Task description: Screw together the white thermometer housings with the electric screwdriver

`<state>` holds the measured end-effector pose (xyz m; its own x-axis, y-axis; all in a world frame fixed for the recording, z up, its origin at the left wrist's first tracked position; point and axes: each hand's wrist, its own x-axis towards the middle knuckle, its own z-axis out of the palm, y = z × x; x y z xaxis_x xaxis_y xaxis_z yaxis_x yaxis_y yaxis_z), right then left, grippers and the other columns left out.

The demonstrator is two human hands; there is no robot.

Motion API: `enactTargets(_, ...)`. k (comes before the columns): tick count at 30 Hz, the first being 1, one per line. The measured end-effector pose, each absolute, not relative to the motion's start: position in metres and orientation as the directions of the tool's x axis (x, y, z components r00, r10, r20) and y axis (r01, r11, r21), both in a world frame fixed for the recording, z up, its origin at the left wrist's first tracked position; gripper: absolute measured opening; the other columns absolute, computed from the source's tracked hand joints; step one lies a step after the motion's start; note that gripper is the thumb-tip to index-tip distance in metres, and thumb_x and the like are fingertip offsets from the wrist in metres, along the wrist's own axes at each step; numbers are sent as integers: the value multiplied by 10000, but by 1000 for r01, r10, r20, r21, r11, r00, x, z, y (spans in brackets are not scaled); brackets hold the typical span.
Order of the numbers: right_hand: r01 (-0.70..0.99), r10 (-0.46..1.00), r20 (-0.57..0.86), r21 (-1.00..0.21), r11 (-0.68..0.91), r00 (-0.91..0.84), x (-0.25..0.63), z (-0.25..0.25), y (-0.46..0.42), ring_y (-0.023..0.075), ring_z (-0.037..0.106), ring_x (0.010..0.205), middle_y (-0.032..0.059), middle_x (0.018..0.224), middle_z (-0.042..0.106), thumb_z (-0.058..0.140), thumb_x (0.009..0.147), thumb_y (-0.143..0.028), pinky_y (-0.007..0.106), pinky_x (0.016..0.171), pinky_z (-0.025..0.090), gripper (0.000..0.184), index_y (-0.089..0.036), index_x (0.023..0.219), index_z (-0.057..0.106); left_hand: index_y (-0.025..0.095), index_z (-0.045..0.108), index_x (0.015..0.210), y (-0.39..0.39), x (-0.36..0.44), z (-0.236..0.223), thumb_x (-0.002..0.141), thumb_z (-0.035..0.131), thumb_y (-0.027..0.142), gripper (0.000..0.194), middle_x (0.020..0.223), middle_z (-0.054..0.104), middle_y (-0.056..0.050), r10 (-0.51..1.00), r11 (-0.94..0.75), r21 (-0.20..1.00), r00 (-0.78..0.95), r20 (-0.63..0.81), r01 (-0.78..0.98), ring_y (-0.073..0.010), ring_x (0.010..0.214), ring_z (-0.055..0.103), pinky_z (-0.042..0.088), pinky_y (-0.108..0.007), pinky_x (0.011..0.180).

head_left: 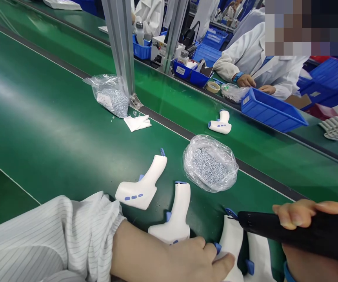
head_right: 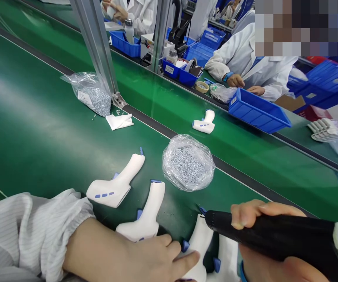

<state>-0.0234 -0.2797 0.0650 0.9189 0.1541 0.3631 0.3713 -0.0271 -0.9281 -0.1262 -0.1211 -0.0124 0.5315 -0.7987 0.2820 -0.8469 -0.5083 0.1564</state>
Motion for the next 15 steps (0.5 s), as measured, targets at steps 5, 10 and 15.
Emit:
enactTargets(5, 317, 8, 317, -948, 6, 948, -27, 55, -297, 228, 363, 561, 42, 731, 412, 438, 674, -927, 375, 599, 361, 814, -233, 1091, 516, 298, 497, 1158, -124, -124, -5, 857, 355, 359, 338, 1267, 450, -61, -806, -530, 163, 554, 210, -832, -182, 706, 516, 239, -285, 502)
enactTargets(10, 358, 125, 355, -934, 3, 926, -28, 63, -283, 252, 421, 621, 77, 747, 449, 337, 807, -834, 339, 556, 382, 734, -181, 1094, 509, 319, 530, 1134, -119, -123, 2, 890, 308, 357, 332, 1250, 494, -39, -796, -536, 124, 549, 255, -835, -180, 721, 532, 241, -290, 512)
enactTargets(15, 378, 185, 375, -926, 20, 908, -26, 72, -275, 226, 413, 586, 69, 706, 457, 322, 786, -893, 299, 526, 376, 788, -176, 1033, 536, 323, 542, 1127, -118, -123, 1, 892, 310, 370, 334, 1249, 500, -45, -789, -545, 95, 547, 278, -833, -180, 733, 538, 241, -288, 519)
